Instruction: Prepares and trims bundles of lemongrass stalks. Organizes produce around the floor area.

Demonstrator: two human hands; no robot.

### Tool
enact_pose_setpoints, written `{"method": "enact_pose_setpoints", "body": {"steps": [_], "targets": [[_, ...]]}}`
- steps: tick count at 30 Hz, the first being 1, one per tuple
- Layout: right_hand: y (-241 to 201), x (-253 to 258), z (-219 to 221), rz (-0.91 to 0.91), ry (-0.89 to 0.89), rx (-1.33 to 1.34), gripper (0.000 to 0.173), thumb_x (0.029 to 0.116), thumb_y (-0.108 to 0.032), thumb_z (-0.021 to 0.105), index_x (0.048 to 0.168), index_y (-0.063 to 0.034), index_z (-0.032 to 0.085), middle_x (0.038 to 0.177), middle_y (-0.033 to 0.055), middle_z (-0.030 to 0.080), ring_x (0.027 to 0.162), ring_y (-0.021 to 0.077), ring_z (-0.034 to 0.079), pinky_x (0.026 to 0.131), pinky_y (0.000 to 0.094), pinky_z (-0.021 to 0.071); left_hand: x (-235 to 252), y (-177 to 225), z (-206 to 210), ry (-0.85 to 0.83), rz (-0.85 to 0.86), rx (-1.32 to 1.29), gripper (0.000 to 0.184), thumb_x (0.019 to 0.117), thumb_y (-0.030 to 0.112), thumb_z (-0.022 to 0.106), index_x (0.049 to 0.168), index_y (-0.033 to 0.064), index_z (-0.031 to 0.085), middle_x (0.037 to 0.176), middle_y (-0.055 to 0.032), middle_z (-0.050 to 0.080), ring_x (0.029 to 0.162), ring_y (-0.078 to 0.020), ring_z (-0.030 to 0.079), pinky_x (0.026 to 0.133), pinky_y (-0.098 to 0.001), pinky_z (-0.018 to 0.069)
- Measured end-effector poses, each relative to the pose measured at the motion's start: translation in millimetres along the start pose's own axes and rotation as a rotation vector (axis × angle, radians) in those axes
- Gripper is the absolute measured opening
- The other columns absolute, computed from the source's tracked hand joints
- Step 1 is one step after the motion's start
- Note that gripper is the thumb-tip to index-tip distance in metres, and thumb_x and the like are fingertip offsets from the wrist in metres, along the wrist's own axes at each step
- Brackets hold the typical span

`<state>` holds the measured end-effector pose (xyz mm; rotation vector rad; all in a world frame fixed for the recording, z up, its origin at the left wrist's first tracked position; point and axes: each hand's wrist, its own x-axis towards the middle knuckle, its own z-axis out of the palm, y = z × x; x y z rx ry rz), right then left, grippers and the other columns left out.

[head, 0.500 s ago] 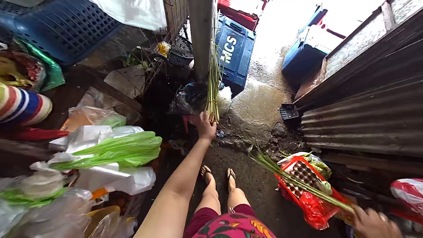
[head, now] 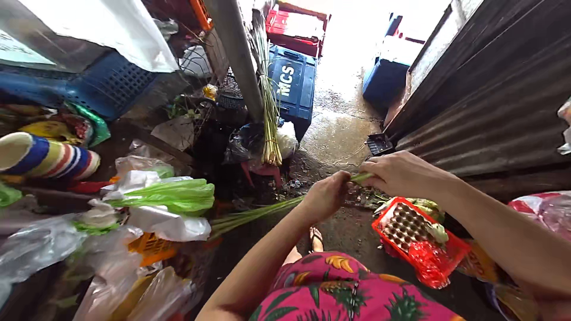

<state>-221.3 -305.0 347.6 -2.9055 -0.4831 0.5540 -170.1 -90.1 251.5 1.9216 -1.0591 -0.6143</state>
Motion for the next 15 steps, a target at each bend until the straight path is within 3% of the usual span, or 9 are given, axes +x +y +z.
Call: {"method": "enact_pose_setpoints", "body": {"steps": [3,6,9,13,15], "targets": [[10.9,-2.4,0.6,-0.061,0.077,0.066,0.035,0.1055,-0.044,0.053,0.115,-0.0171,0.074,0.093,0.0045,0.073,0.083,0.0227,0.071,0.076,0.0484,0.0571,-6.9,8.3,-9.4,0.012,0.006,0.106,0.045,0.108,0.038,0.049,0.13,0.0001,0.059,0.11,-0.0161,0.07,0.099,-0.0289,0.07,0.089,-0.0502,0.0559],[20.3,-6.7,2.0,-0.144,0.244,0.146,0.036,0.1043,-0.046,0.053,0.108,-0.0182,0.076,0.088,0.0002,0.072,0.078,0.0164,0.069,0.072,0.0438,0.0571,-12.7,27.8,-17.5,0.081,-0.038,0.235,0.042,0.1104,0.037,0.041,0.117,0.002,0.063,0.093,-0.0139,0.068,0.084,-0.0283,0.069,0.076,-0.0488,0.0552],[18.8,-8.9,-3.5,-0.175,0.394,0.252,0.037,0.1031,-0.047,0.054,0.106,-0.0174,0.077,0.086,-0.0021,0.071,0.075,0.0115,0.067,0.07,0.0387,0.0561,-13.8,38.0,-17.1,0.259,0.011,0.221,0.037,0.1103,0.032,0.042,0.109,0.0022,0.063,0.078,-0.0104,0.063,0.071,-0.025,0.065,0.067,-0.0454,0.0536],[5.6,-3.5,-5.1,-0.163,0.528,0.47,0.034,0.1034,-0.038,0.057,0.111,-0.0118,0.077,0.091,0.0001,0.073,0.08,0.008,0.067,0.075,0.0346,0.0565,-9.0,39.4,-16.2,0.505,0.106,0.155,0.031,0.1093,0.024,0.044,0.103,-0.0002,0.063,0.072,-0.0081,0.059,0.063,-0.0193,0.06,0.062,-0.039,0.0528],[-14.4,8.1,2.7,-0.16,0.615,0.718,0.03,0.1061,-0.027,0.053,0.112,-0.0049,0.072,0.083,-0.0002,0.066,0.07,0.0031,0.059,0.068,0.025,0.0523,-1.6,48.1,-14.5,0.64,0.096,0.008,0.031,0.11,0.02,0.04,0.103,-0.0027,0.061,0.069,-0.0043,0.053,0.06,-0.0114,0.053,0.06,-0.03,0.0495]]}}
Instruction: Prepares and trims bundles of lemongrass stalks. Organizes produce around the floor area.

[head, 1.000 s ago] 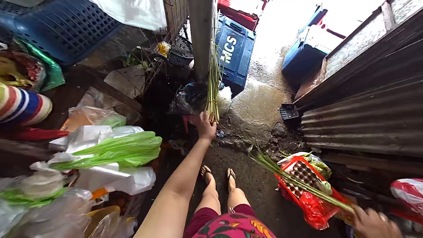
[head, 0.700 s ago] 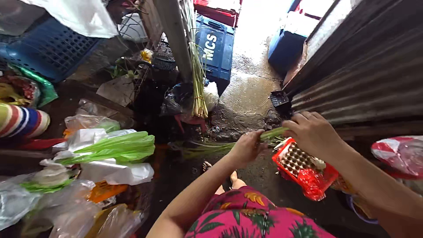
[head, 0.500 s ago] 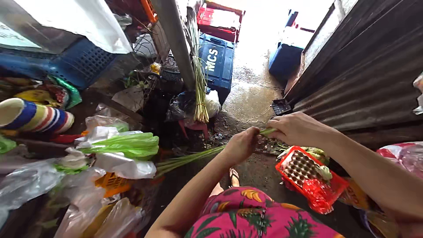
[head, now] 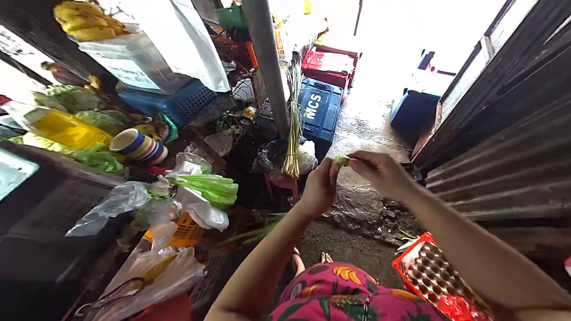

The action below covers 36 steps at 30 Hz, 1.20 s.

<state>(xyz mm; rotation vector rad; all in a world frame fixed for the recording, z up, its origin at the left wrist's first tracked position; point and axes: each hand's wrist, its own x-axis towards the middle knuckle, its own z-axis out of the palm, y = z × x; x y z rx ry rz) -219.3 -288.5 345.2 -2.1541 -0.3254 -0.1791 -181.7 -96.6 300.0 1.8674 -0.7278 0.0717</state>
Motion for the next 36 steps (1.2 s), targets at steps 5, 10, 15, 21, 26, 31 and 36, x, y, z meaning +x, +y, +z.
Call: {"method": "enact_pose_setpoints", "body": {"steps": [5,10,15,21,26,31,36], "targets": [[-17.2,20.5,49.2,-0.095,0.283,0.217,0.031,0.1108,-0.025,0.042,0.125,-0.0044,0.062,0.086,-0.0017,0.063,0.07,0.0008,0.056,0.067,0.0205,0.0505,21.6,19.0,-5.6,0.142,-0.012,-0.299,0.031,0.1085,0.023,0.041,0.125,-0.0027,0.046,0.087,0.0002,0.057,0.073,-0.0014,0.057,0.07,-0.0218,0.0527],[-20.0,32.9,76.2,-0.124,0.23,0.372,0.043,0.1073,-0.022,0.034,0.143,-0.0066,0.053,0.145,0.0099,0.051,0.132,0.017,0.051,0.107,0.0387,0.0482,40.3,20.8,-23.3,0.137,-0.251,-0.551,0.036,0.1066,0.029,0.051,0.132,0.0063,0.06,0.107,-0.0049,0.07,0.091,-0.0116,0.067,0.081,-0.0317,0.0578],[-5.1,28.7,100.1,0.004,0.211,0.333,0.074,0.0978,-0.033,0.066,0.157,-0.005,0.031,0.145,0.0187,0.051,0.127,0.0231,0.057,0.104,0.0413,0.0514,52.7,12.5,-46.6,0.353,-0.275,-0.602,0.032,0.1103,0.032,0.041,0.119,0.0101,0.063,0.091,-0.0021,0.07,0.077,-0.0109,0.068,0.071,-0.0305,0.0589],[13.4,31.5,100.9,0.123,-0.21,0.328,0.035,0.1107,-0.028,0.043,0.123,-0.0057,0.066,0.08,-0.0037,0.059,0.067,0.001,0.053,0.065,0.0199,0.0479,64.4,4.5,-67.0,0.513,-0.088,-0.546,0.042,0.1103,0.044,0.041,0.081,0.0161,0.052,0.055,0.0033,0.046,0.044,-0.0095,0.047,0.044,-0.0255,0.0455],[9.2,55.9,71.1,-0.024,-0.379,-0.046,0.039,0.1096,-0.035,0.045,0.125,-0.0084,0.068,0.097,0.0099,0.07,0.087,0.0177,0.066,0.085,0.0405,0.0541,61.4,-3.6,-79.8,0.292,-0.106,0.071,0.026,0.1094,0.029,0.049,0.102,0.0056,0.058,0.062,-0.0059,0.052,0.048,-0.0174,0.051,0.047,-0.035,0.048],[-6.2,90.0,29.6,-0.068,-0.526,-0.42,0.04,0.103,-0.045,0.059,0.104,-0.0079,0.074,0.093,0.0137,0.072,0.095,0.0333,0.07,0.088,0.0606,0.0522,58.0,4.9,-83.8,-0.229,-0.288,0.413,0.042,0.1053,0.042,0.056,0.123,0.0048,0.064,0.089,-0.0129,0.069,0.081,-0.0269,0.068,0.076,-0.0518,0.0573],[-3.6,100.6,14.9,-0.093,-0.351,-0.212,0.038,0.0814,-0.037,0.087,0.101,-0.0092,0.069,0.078,0.0065,0.069,0.074,0.0233,0.068,0.073,0.0529,0.0567,49.7,-7.0,-88.8,-0.463,-0.348,-0.074,0.037,0.1014,0.041,0.06,0.113,0.0068,0.064,0.075,0.0002,0.062,0.06,-0.0053,0.058,0.056,-0.0237,0.0512]]}}
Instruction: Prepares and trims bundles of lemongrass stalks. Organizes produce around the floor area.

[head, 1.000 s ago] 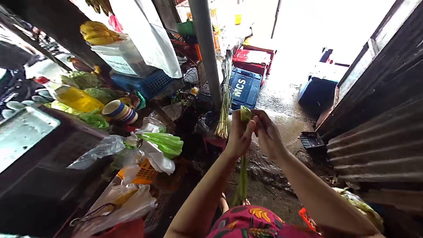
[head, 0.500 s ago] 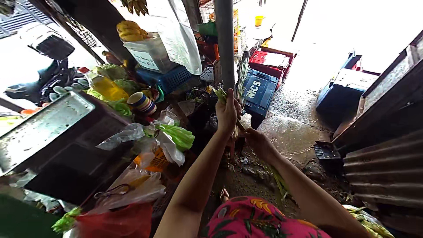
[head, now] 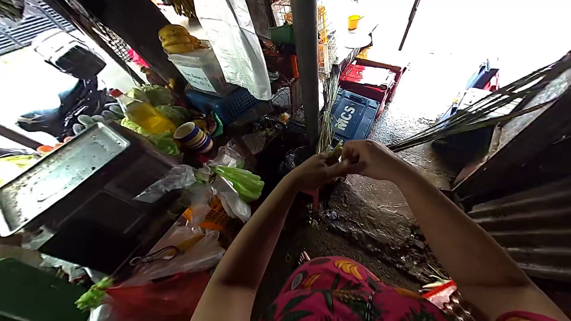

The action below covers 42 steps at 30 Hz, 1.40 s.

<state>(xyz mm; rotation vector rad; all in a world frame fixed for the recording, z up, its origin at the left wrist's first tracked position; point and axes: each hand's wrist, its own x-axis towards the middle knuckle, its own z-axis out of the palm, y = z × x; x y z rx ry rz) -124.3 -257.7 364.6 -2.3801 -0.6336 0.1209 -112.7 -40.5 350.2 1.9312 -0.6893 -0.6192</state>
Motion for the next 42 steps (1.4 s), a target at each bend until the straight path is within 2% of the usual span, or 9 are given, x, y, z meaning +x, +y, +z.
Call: {"method": "enact_pose_setpoints", "body": {"steps": [5,12,18,24,27,30,33,39,42], "targets": [[-18.8,-0.3,4.2,0.192,0.227,0.451,0.057,0.0797,-0.034,0.089,0.11,-0.0018,0.053,0.067,0.0077,0.062,0.056,0.0161,0.06,0.059,0.037,0.0551,0.8,4.0,24.5,-0.001,0.156,-0.067,0.054,0.0733,0.025,0.091,0.115,0.0059,0.064,0.088,0.0039,0.065,0.076,-0.001,0.06,0.072,-0.0212,0.0538],[-32.6,6.1,25.4,0.01,0.511,0.735,0.021,0.1085,-0.028,0.052,0.115,-0.0086,0.053,0.065,0.0002,0.053,0.055,0.0079,0.052,0.055,0.0257,0.0475,16.4,16.4,59.0,0.576,0.121,-0.118,0.053,0.0773,0.01,0.083,0.122,0.0036,0.056,0.096,-0.0055,0.069,0.086,-0.0095,0.068,0.079,-0.0314,0.0594],[-26.3,9.9,11.1,-0.15,0.424,0.413,0.059,0.108,-0.048,0.035,0.15,-0.0086,0.047,0.148,0.0119,0.052,0.133,0.0207,0.053,0.109,0.0439,0.0456,23.2,21.8,47.6,0.676,0.2,-0.058,0.049,0.0828,0.01,0.078,0.124,-0.0001,0.054,0.085,-0.0069,0.066,0.072,-0.0117,0.065,0.067,-0.0322,0.0574],[-49.7,9.2,24.6,-0.203,0.565,0.77,0.037,0.1091,-0.025,0.048,0.077,-0.0102,0.061,0.068,-0.0017,0.062,0.063,0.0075,0.061,0.062,0.0258,0.053,15.3,30.3,38.1,0.6,0.198,0.211,0.026,0.0789,0.015,0.08,0.101,0.0031,0.073,0.102,-0.0117,0.068,0.103,-0.027,0.062,0.092,-0.0557,0.0474],[-50.6,10.9,17.3,-0.329,0.393,0.841,0.044,0.1112,-0.023,0.038,0.073,-0.0112,0.055,0.061,-0.0017,0.054,0.063,0.0118,0.061,0.075,0.035,0.0583,8.7,30.2,29.9,0.482,0.228,0.116,0.013,0.0819,0.011,0.079,0.088,0.0057,0.068,0.075,0.0018,0.065,0.07,-0.0034,0.062,0.068,-0.0273,0.0549],[-44.9,11.6,7.5,-0.31,0.406,0.556,0.03,0.109,-0.034,0.045,0.11,-0.0088,0.062,0.102,0.0019,0.069,0.091,0.009,0.066,0.079,0.0292,0.0565,8.7,22.7,28.3,0.473,0.257,-0.107,0.006,0.0892,0.002,0.069,0.088,0.0036,0.064,0.065,0.0031,0.06,0.055,-0.0015,0.057,0.055,-0.0211,0.0516],[-16.8,7.5,21.4,-0.204,0.292,0.569,0.073,0.1041,-0.052,0.05,0.161,-0.012,0.025,0.155,0.0075,0.048,0.135,0.0169,0.055,0.108,0.0403,0.0509,7.7,14.9,19.7,0.534,0.269,-0.391,0.017,0.1027,0.018,0.058,0.089,0.0088,0.064,0.061,0.0025,0.057,0.05,-0.0055,0.054,0.05,-0.0226,0.0484],[18.6,-24.0,125.4,0.283,-0.066,0.626,0.034,0.1072,-0.035,0.053,0.118,-0.005,0.064,0.075,0.0006,0.061,0.064,0.01,0.061,0.066,0.0303,0.0553,2.4,7.2,-8.3,0.768,0.369,-0.298,0.029,0.1069,0.028,0.055,0.084,0.0106,0.06,0.06,-0.0001,0.055,0.052,-0.0123,0.057,0.056,-0.0322,0.0551],[12.6,-43.9,96.3,0.253,-0.091,0.025,0.044,0.1097,-0.042,0.043,0.12,-0.0045,0.064,0.092,0.0181,0.069,0.088,0.0344,0.069,0.08,0.056,0.055,-11.1,-6.5,-25.1,0.797,0.119,0.216,0.02,0.1011,0.021,0.066,0.105,0.0009,0.065,0.077,-0.0106,0.065,0.062,-0.0192,0.063,0.06,-0.039,0.0545]]}}
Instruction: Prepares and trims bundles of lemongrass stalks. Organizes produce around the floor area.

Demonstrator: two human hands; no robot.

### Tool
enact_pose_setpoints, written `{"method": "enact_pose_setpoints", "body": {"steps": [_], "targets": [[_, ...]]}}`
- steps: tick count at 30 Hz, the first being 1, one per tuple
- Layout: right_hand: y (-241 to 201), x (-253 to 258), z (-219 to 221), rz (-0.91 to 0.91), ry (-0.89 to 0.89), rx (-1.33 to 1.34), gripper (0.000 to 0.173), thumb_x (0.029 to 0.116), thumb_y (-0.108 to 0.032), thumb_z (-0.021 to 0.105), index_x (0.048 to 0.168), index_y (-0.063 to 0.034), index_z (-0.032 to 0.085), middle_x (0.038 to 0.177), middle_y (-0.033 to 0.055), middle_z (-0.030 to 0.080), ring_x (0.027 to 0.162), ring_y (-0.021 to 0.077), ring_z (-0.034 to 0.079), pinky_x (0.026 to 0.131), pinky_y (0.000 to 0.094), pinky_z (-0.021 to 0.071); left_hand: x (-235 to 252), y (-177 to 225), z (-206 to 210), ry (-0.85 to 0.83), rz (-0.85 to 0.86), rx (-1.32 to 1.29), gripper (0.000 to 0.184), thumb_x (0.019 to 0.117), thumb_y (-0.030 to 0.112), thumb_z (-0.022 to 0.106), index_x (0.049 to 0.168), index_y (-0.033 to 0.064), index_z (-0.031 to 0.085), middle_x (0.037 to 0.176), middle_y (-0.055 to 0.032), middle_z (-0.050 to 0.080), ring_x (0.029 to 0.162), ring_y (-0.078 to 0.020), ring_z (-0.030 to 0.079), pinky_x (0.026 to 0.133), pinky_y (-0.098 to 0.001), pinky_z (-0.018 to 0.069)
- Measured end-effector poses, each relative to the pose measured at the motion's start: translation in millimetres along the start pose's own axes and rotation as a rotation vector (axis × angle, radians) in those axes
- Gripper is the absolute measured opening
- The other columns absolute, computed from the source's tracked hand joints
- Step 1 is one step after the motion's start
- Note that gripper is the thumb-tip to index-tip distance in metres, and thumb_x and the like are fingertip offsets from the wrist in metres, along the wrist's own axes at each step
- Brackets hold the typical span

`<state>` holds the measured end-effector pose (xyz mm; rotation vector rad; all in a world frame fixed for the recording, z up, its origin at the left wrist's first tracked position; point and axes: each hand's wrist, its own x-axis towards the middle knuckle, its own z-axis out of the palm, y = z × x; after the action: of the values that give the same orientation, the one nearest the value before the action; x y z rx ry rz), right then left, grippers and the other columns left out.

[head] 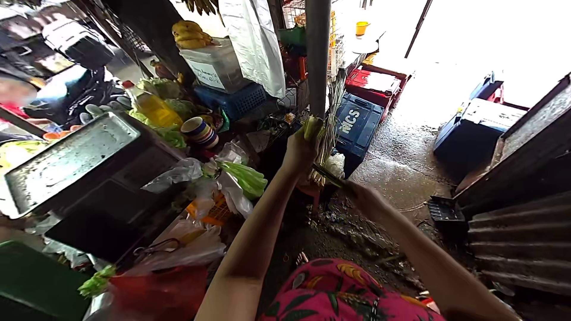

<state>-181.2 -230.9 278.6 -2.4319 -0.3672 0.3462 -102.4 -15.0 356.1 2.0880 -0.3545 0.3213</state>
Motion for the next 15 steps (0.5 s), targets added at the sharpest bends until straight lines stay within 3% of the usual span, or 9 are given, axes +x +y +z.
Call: {"method": "enact_pose_setpoints", "body": {"steps": [2,6,9,11,13,15], "targets": [[-12.6,-10.4,-34.5,-0.102,0.144,-0.338,0.04,0.1091,-0.038,0.047,0.113,-0.0032,0.066,0.092,0.0207,0.071,0.089,0.0419,0.072,0.075,0.0622,0.0565,-4.3,-17.8,3.5,-0.154,0.005,0.113,0.027,0.0978,0.026,0.071,0.109,0.0014,0.067,0.084,-0.0117,0.07,0.071,-0.0215,0.068,0.069,-0.0446,0.0583],[-22.7,-0.7,-95.3,-0.356,0.379,-0.608,0.024,0.1027,-0.024,0.063,0.094,-0.0025,0.069,0.08,0.0177,0.066,0.077,0.0386,0.07,0.065,0.0563,0.0564,-17.1,-5.6,15.2,-0.397,-0.135,0.071,0.033,0.0974,0.033,0.072,0.108,0.0014,0.069,0.085,-0.0119,0.069,0.077,-0.022,0.067,0.076,-0.0469,0.0573],[-29.9,8.2,-123.8,-0.56,0.482,-0.684,0.022,0.1023,-0.021,0.062,0.09,-0.0031,0.068,0.075,0.0155,0.063,0.072,0.036,0.068,0.062,0.0511,0.0555,-14.4,4.1,11.2,-0.55,-0.165,-0.087,0.033,0.1053,0.033,0.058,0.098,0.0018,0.066,0.072,-0.0042,0.061,0.063,-0.0112,0.058,0.064,-0.0334,0.0534],[-41.2,10.0,-132.5,-0.634,0.491,-0.699,0.022,0.1027,-0.021,0.061,0.091,-0.0039,0.068,0.074,0.0138,0.062,0.071,0.0341,0.067,0.062,0.0483,0.0537,-19.2,5.4,11.0,-0.703,-0.109,-0.319,0.033,0.1075,0.032,0.049,0.093,0.0066,0.065,0.071,0.0052,0.061,0.064,-0.0021,0.059,0.064,-0.0239,0.0533],[-49.9,14.2,-132.2,-0.683,0.494,-0.645,0.019,0.1012,-0.02,0.063,0.091,-0.005,0.069,0.075,0.0127,0.063,0.071,0.0331,0.067,0.064,0.0486,0.0545,-25.5,2.0,16.0,-0.867,-0.032,-0.542,0.032,0.0996,0.039,0.06,0.103,0.0085,0.067,0.082,0.0076,0.07,0.076,-0.0023,0.067,0.074,-0.0246,0.0577],[-50.9,20.1,-126.6,-0.726,0.503,-0.548,0.016,0.1004,-0.02,0.063,0.093,-0.0072,0.071,0.076,0.0104,0.064,0.072,0.0303,0.068,0.064,0.0472,0.0563,-33.8,9.1,19.8,-0.937,-0.07,-0.621,0.025,0.0943,0.026,0.07,0.108,0.0056,0.067,0.082,0.0042,0.071,0.072,-0.0055,0.068,0.07,-0.0257,0.059]]}}
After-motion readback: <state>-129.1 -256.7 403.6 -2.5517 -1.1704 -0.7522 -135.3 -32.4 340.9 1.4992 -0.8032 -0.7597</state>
